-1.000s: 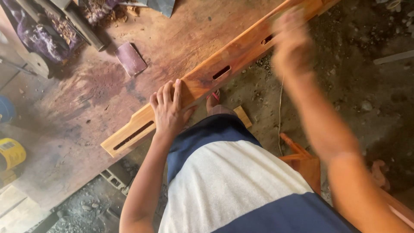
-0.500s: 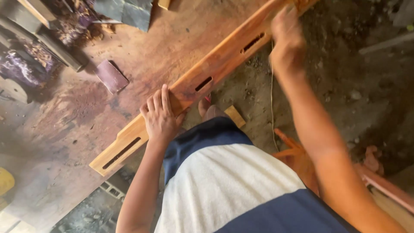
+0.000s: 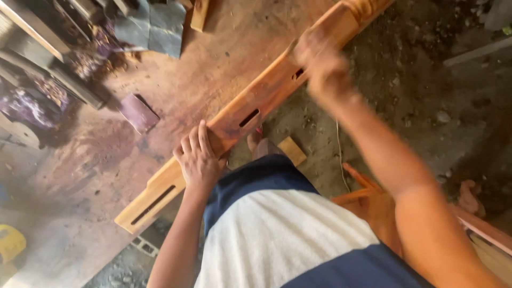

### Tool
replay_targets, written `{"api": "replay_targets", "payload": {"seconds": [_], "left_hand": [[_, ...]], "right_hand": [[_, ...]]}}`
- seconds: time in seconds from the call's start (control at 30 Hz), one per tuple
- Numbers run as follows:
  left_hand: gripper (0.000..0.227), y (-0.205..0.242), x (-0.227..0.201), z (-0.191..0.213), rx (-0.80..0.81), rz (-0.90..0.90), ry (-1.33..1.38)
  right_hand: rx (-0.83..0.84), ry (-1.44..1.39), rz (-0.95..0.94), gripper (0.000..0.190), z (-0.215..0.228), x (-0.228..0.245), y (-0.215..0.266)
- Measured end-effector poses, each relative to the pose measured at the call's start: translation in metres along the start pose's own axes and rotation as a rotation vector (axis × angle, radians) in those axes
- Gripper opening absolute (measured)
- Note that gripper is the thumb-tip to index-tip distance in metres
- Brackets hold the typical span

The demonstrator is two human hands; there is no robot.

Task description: Sand a wooden furniture leg with sandpaper and then apply a dark stain using a paintbrush.

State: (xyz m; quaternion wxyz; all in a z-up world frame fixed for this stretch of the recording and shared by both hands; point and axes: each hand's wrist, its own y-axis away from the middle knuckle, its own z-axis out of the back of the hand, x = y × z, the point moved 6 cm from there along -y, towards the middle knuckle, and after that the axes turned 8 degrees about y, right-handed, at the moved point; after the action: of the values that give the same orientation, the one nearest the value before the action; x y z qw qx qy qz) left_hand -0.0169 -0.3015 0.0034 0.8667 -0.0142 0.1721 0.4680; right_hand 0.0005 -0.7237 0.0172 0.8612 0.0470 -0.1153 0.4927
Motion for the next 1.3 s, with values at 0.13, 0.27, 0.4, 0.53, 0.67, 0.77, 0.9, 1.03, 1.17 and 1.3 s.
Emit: {"api": "replay_targets", "payload": {"seconds": [0.13, 0.27, 0.4, 0.53, 0.67, 0.77, 0.9, 1.03, 1.17, 1.3], "left_hand": [[0.111, 0.003, -0.002, 0.002, 0.058, 0.05, 0.007], [0.104, -0.003, -0.005, 0.009, -0.075, -0.01, 0.029], [0.103, 0.0, -0.002, 0.005, -0.035, 0.045, 0.053], [0.109, 0.002, 0.003, 0.006, -0.081, 0.09, 0.103], [0.116, 0.01, 0.013, 0.022, -0.108, 0.107, 0.155], [0.116, 0.016, 0.031, 0.026, -0.062, 0.134, 0.182], [0.114, 0.014, 0.036, 0.022, -0.007, 0.105, 0.205], [0.11, 0.008, 0.037, 0.02, -0.031, 0.087, 0.233], [0.11, 0.016, 0.04, 0.025, -0.019, 0.138, 0.233], [0.11, 0.013, 0.041, 0.02, 0.069, 0.136, 0.206]], "right_hand": [[0.325, 0.04, -0.177, 0.028, -0.027, 0.041, 0.042], [-0.309, 0.097, 0.732, 0.023, -0.007, 0.096, 0.071], [0.252, 0.04, 0.075, 0.023, -0.031, 0.019, 0.024], [-0.095, -0.278, 0.707, 0.014, -0.006, 0.175, 0.115], [0.186, -0.095, 0.724, 0.029, -0.026, 0.142, 0.101], [0.218, 0.067, 0.604, 0.028, -0.023, 0.08, 0.062], [0.103, -0.143, 0.812, 0.037, -0.022, 0.209, 0.136], [0.248, -0.157, 0.953, 0.036, -0.029, 0.201, 0.129], [0.301, 0.139, 0.632, 0.018, -0.014, 0.115, 0.057], [0.357, -0.247, 0.838, 0.018, -0.026, 0.245, 0.118]]}}
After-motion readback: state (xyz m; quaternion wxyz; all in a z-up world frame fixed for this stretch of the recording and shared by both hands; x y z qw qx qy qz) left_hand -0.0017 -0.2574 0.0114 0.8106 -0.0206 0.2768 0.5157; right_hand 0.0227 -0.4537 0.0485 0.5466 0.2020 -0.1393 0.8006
